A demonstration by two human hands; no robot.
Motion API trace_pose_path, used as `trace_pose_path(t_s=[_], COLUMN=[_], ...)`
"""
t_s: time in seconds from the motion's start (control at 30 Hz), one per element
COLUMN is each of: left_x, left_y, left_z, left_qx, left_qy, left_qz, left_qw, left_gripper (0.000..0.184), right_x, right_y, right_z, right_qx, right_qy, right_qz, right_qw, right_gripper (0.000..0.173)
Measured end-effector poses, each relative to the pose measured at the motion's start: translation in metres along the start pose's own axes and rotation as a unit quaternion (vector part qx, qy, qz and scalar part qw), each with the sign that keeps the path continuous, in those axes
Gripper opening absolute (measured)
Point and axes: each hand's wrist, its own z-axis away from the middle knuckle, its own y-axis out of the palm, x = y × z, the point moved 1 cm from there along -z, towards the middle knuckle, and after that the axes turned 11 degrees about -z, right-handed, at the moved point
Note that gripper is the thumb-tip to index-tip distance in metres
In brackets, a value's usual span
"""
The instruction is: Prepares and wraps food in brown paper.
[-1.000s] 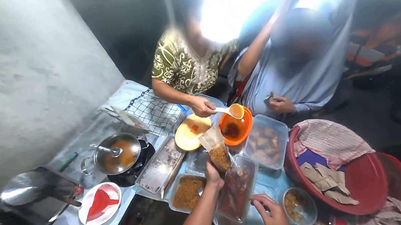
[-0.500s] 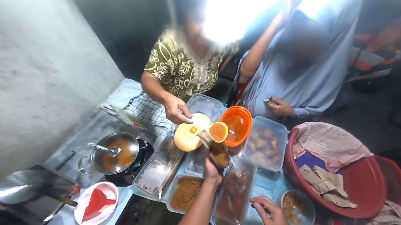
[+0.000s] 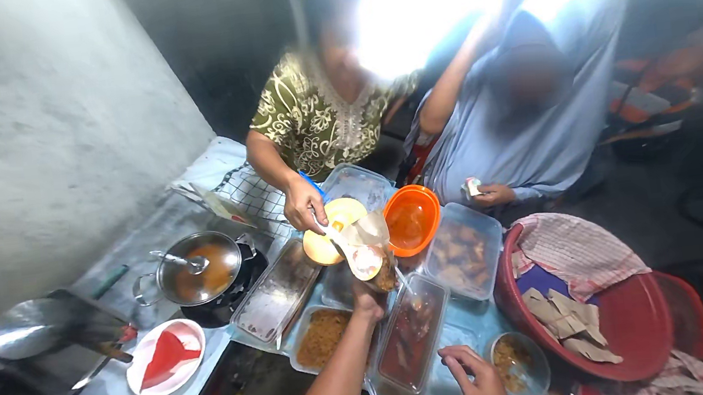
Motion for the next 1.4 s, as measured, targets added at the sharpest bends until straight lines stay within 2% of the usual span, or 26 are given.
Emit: trace_pose_path(t_s=[0.17, 0.27, 0.37, 0.43, 0.47, 0.53, 0.6, 0.67, 0.77, 0.9, 1.1, 1.23, 1.4], left_x=[-0.006, -0.008, -0.005, 0.003, 0.005, 0.004, -0.003, -0.011, -0.014, -0.010, -0.008, -0.005, -0.005], left_y=[0.002, 0.002, -0.011, -0.030, -0.037, -0.034, -0.020, -0.008, -0.005, -0.010, -0.011, -0.012, -0.004], left_z=[0.009, 0.013, 0.011, -0.002, -0.006, -0.005, -0.004, -0.005, -0.011, -0.014, -0.003, 0.000, 0.030], left_qx=[-0.065, -0.077, -0.034, 0.032, 0.064, 0.092, 0.076, 0.055, 0.049, 0.093, 0.089, 0.097, 0.053], left_qy=[-0.007, 0.025, 0.058, 0.089, 0.100, 0.113, 0.109, 0.079, 0.040, 0.054, 0.088, 0.081, 0.078], left_qz=[-0.049, -0.102, -0.118, -0.092, -0.085, -0.067, -0.041, -0.031, -0.006, -0.002, -0.020, -0.001, -0.062], left_qw=[0.997, 0.991, 0.991, 0.991, 0.989, 0.987, 0.990, 0.995, 0.998, 0.994, 0.992, 0.992, 0.994], left_gripper=[0.067, 0.062, 0.044, 0.029, 0.028, 0.034, 0.052, 0.070, 0.081, 0.084, 0.077, 0.080, 0.070], right_x=[0.000, -0.002, -0.003, -0.003, -0.003, -0.003, -0.003, -0.003, -0.003, -0.003, 0.001, 0.000, 0.002], right_y=[0.000, 0.001, 0.002, 0.001, 0.001, 0.001, 0.001, 0.002, 0.002, 0.002, 0.001, 0.001, 0.001], right_z=[0.002, 0.003, 0.005, 0.006, 0.006, 0.007, 0.008, 0.009, 0.010, 0.010, 0.011, 0.013, 0.010], right_qx=[0.004, 0.008, 0.008, 0.010, 0.011, 0.013, 0.015, 0.017, 0.021, 0.029, 0.044, 0.046, 0.018], right_qy=[0.006, 0.007, 0.009, 0.013, 0.014, 0.014, 0.015, 0.018, 0.022, 0.024, 0.030, 0.032, 0.008], right_qz=[0.003, 0.006, 0.007, 0.007, 0.006, 0.006, 0.008, 0.010, 0.010, 0.013, 0.028, 0.034, 0.018], right_qw=[1.000, 1.000, 1.000, 1.000, 1.000, 1.000, 1.000, 1.000, 0.999, 0.999, 0.998, 0.998, 1.000], right_gripper=[0.025, 0.025, 0.025, 0.025, 0.025, 0.025, 0.025, 0.025, 0.025, 0.026, 0.027, 0.027, 0.028])
